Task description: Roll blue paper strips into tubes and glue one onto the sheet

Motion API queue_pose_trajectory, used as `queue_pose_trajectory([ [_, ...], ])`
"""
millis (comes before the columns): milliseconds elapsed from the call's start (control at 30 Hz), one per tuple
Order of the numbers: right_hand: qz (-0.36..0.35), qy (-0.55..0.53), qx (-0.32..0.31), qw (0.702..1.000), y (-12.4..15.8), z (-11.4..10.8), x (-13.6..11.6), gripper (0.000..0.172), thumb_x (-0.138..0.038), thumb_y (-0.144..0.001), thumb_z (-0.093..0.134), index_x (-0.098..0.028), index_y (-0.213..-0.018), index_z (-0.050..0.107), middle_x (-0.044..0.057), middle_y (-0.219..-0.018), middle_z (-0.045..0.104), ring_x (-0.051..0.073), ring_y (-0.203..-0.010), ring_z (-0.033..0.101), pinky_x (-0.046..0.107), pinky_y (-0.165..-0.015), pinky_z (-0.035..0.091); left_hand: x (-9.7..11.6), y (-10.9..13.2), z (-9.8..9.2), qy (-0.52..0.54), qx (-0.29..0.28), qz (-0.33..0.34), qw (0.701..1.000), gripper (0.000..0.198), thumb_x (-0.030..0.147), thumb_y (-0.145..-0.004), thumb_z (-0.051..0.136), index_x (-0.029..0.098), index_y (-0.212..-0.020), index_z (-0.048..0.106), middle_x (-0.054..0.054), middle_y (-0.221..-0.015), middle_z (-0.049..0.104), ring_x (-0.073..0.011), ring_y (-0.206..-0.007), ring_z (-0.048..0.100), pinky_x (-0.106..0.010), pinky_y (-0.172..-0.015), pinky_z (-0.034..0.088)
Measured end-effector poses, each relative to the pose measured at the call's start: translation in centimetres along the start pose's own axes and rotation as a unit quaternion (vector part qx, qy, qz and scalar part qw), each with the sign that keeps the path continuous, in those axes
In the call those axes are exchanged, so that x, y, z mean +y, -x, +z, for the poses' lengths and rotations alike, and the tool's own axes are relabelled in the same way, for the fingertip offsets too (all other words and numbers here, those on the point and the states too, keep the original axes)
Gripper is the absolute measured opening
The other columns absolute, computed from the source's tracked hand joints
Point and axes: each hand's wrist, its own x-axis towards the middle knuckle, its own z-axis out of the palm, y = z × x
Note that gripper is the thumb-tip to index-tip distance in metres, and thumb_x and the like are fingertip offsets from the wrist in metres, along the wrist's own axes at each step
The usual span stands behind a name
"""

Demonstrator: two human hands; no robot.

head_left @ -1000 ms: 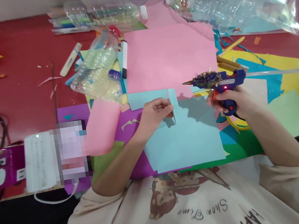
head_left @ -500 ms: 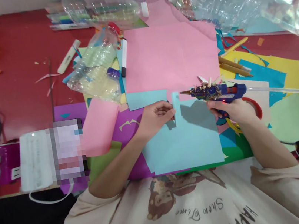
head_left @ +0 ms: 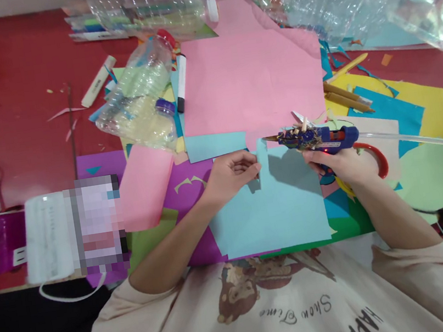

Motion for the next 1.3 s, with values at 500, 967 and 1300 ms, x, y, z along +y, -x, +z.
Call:
queue_pose_trajectory([
  [500, 0.007, 0.034, 0.009, 0.999, 0.0, 0.2, 0.5, 0.044, -0.053, -0.073, 0.064, -0.021, -0.05, 0.044, -0.001, -0.048, 0.048, 0.012, -0.046, 0.043, 0.029, -0.05, 0.036, -0.5, -0.1, -0.4, 0.002, 0.006, 0.018, 1.0, 0.027, 0.039, -0.067, 0.075, 0.017, -0.069, 0.06, 0.001, -0.064, 0.059, -0.0093, -0.056, 0.058, -0.022, -0.057, 0.051],
  [967, -0.014, 0.075, 0.01, 0.997, 0.0, 0.3, 1.3, 0.047, -0.058, -0.073, 0.064, -0.021, -0.05, 0.045, 0.0, -0.047, 0.051, 0.013, -0.046, 0.046, 0.028, -0.048, 0.039, 0.1, -0.3, -0.5, 0.002, 0.041, 0.025, 0.999, 0.033, 0.045, -0.062, 0.077, 0.017, -0.066, 0.06, 0.001, -0.06, 0.06, -0.0111, -0.054, 0.06, -0.024, -0.056, 0.053],
  [1300, -0.004, 0.081, 0.019, 0.996, -0.3, 0.5, 1.9, 0.042, -0.057, -0.07, 0.067, -0.021, -0.056, 0.051, -0.001, -0.048, 0.051, 0.012, -0.047, 0.047, 0.028, -0.047, 0.038, 0.7, -0.4, -0.6, -0.011, 0.061, 0.036, 0.997, 0.035, 0.048, -0.062, 0.075, 0.017, -0.065, 0.059, 0.0, -0.059, 0.06, -0.0131, -0.056, 0.062, -0.025, -0.056, 0.054],
])
